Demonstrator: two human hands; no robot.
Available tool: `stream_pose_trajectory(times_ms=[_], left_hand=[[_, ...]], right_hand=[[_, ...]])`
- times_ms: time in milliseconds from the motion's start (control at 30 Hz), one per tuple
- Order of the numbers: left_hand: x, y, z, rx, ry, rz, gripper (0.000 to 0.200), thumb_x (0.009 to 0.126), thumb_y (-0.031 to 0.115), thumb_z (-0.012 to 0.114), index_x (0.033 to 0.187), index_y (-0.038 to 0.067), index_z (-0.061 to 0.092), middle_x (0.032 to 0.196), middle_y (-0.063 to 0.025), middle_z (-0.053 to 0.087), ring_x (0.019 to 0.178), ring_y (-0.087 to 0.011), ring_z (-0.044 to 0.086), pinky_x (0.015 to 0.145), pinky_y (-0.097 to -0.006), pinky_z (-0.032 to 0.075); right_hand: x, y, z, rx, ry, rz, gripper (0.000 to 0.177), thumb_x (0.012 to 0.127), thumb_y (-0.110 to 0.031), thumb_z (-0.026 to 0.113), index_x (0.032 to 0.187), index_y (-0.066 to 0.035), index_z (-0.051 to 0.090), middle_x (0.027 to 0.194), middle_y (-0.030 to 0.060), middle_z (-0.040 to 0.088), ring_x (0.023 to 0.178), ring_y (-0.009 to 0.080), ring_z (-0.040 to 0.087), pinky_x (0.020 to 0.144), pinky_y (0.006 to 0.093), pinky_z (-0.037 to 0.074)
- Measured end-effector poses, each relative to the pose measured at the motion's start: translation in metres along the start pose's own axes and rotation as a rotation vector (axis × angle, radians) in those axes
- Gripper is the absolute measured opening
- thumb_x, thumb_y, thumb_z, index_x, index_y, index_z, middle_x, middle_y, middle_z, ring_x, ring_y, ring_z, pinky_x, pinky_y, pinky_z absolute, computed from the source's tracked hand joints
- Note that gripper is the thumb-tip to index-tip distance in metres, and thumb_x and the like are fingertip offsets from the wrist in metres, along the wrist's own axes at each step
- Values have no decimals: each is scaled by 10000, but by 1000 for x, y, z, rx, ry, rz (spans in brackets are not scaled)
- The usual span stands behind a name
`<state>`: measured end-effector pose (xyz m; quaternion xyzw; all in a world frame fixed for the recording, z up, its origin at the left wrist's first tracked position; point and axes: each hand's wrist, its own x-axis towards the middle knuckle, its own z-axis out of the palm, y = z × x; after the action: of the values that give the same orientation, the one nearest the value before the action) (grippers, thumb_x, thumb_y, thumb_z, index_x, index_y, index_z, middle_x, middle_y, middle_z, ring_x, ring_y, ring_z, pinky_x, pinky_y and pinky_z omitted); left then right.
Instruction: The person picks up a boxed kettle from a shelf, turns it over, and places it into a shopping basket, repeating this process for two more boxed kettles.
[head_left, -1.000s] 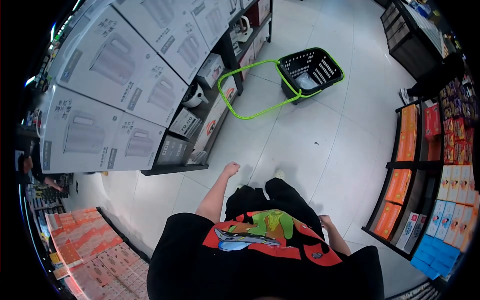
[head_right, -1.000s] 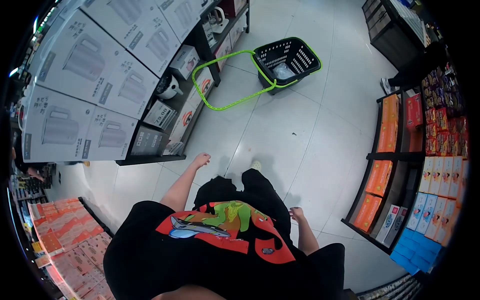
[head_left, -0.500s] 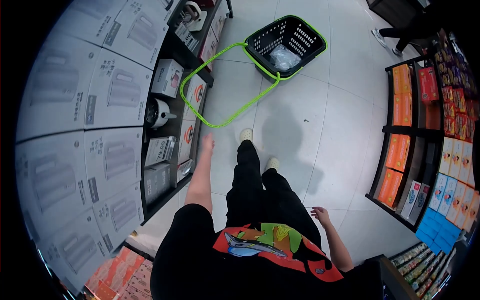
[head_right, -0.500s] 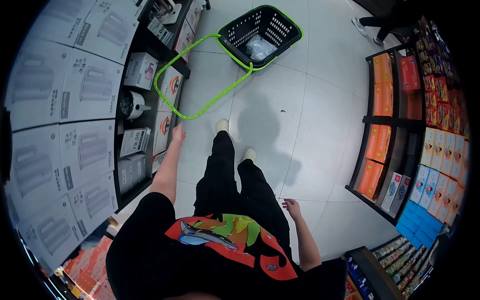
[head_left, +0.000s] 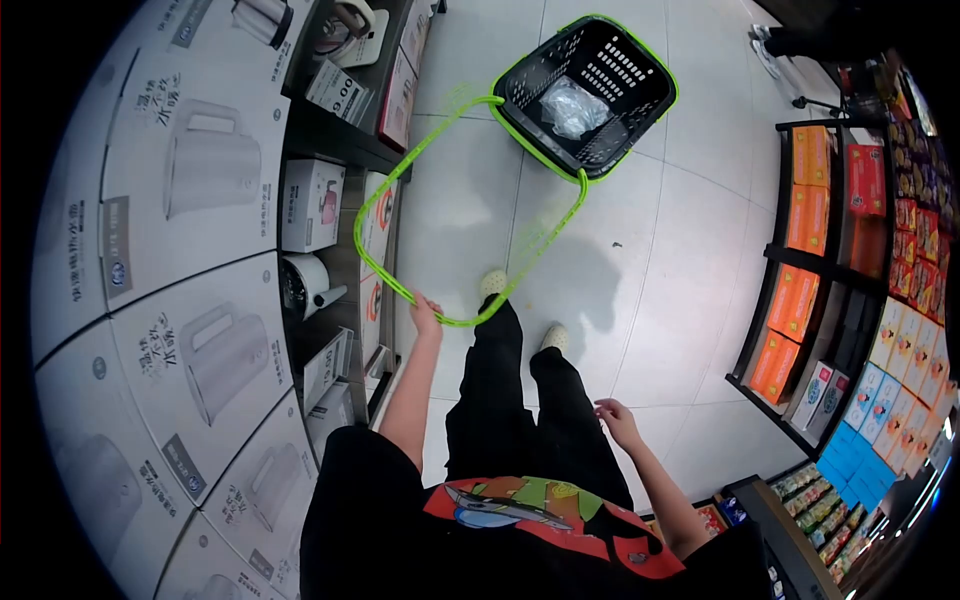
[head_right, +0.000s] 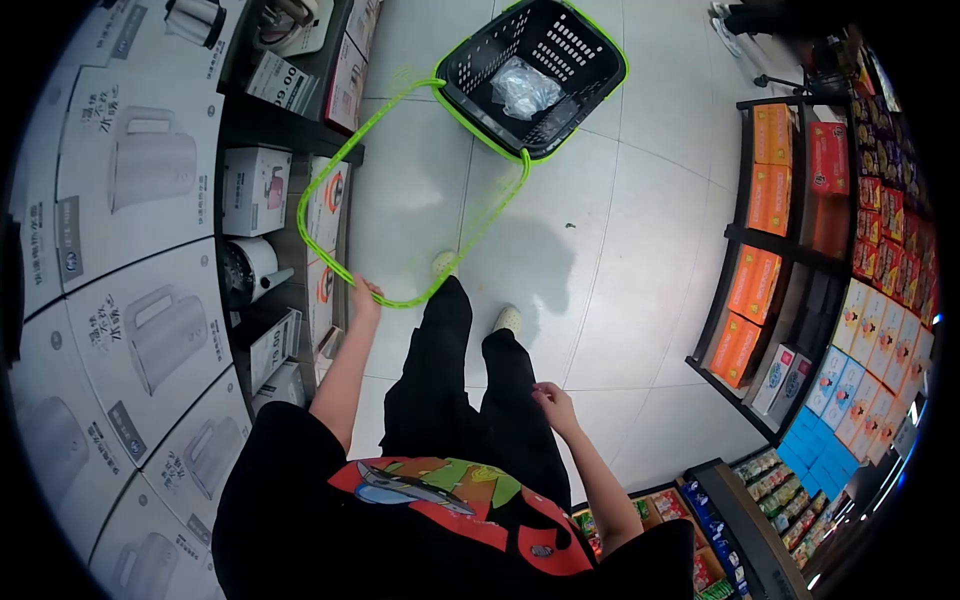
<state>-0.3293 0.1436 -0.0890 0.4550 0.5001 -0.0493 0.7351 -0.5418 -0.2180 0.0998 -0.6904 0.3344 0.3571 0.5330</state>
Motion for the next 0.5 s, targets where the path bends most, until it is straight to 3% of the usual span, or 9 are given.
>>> stream_pose_trajectory(times_ms=[67,133,200,267,333,367,400,433,500], left_hand=[[-53,-11,20,-27,112,-147,268,880,329,417,745,103,370,528,-23,393,452,-163,458,447,-285,432],[-110,-21,38,-56,49,-407,233,875,299,417,795,81,408,681,-86,491,595,-230,546,566,-332,479],[-154,-29,54,-44,-84,-786,202,851,290,472,839,89,454,851,-113,550,776,-253,548,754,-375,445],[-196,-16,87,237,-311,-1017,276,821,342,525,942,93,520,888,-62,551,871,-205,508,800,-307,401],[-229,-24,117,306,-678,-867,280,813,343,528,986,123,521,939,-17,546,864,-133,487,755,-290,390],[-257,-2,144,446,-560,-948,253,815,320,518,978,127,525,931,-3,548,849,-103,481,758,-287,388],[-258,-18,149,418,-787,-858,241,807,319,517,973,145,537,946,17,551,871,-106,486,757,-280,384],[-274,-4,167,715,-819,-697,202,808,341,521,860,151,564,769,10,564,702,-103,502,642,-251,383],[-298,36,195,1017,-1202,-207,213,797,326,530,811,118,572,713,-4,569,650,-146,528,618,-276,415]], right_hand=[[17,-50,17,-130,41,-129,253,812,-134,514,1034,-14,529,904,122,590,843,178,576,740,282,461],[34,-79,34,-197,111,-363,334,777,-116,550,1091,-24,483,994,141,554,924,224,551,799,308,440],[31,-133,41,-413,217,-619,512,684,-130,618,1152,-50,426,1040,156,524,967,311,514,901,357,373],[29,-161,40,-605,259,-678,517,645,-178,639,1110,-53,450,993,156,546,945,330,518,892,371,372],[30,-175,28,-806,219,-621,469,618,-243,656,1022,-49,515,910,154,582,901,323,542,827,379,415],[28,-183,16,-822,218,-502,428,615,-278,651,964,-56,542,859,150,592,853,324,556,781,385,433],[25,-188,0,-832,218,-391,395,612,-313,646,907,-62,568,809,146,602,804,324,570,735,390,451],[24,-190,-16,-840,216,-281,371,609,-348,641,849,-68,595,759,143,612,755,325,584,688,396,469],[26,-179,-49,-848,373,-464,352,606,-421,618,672,-75,617,627,159,580,638,341,575,584,424,461]])
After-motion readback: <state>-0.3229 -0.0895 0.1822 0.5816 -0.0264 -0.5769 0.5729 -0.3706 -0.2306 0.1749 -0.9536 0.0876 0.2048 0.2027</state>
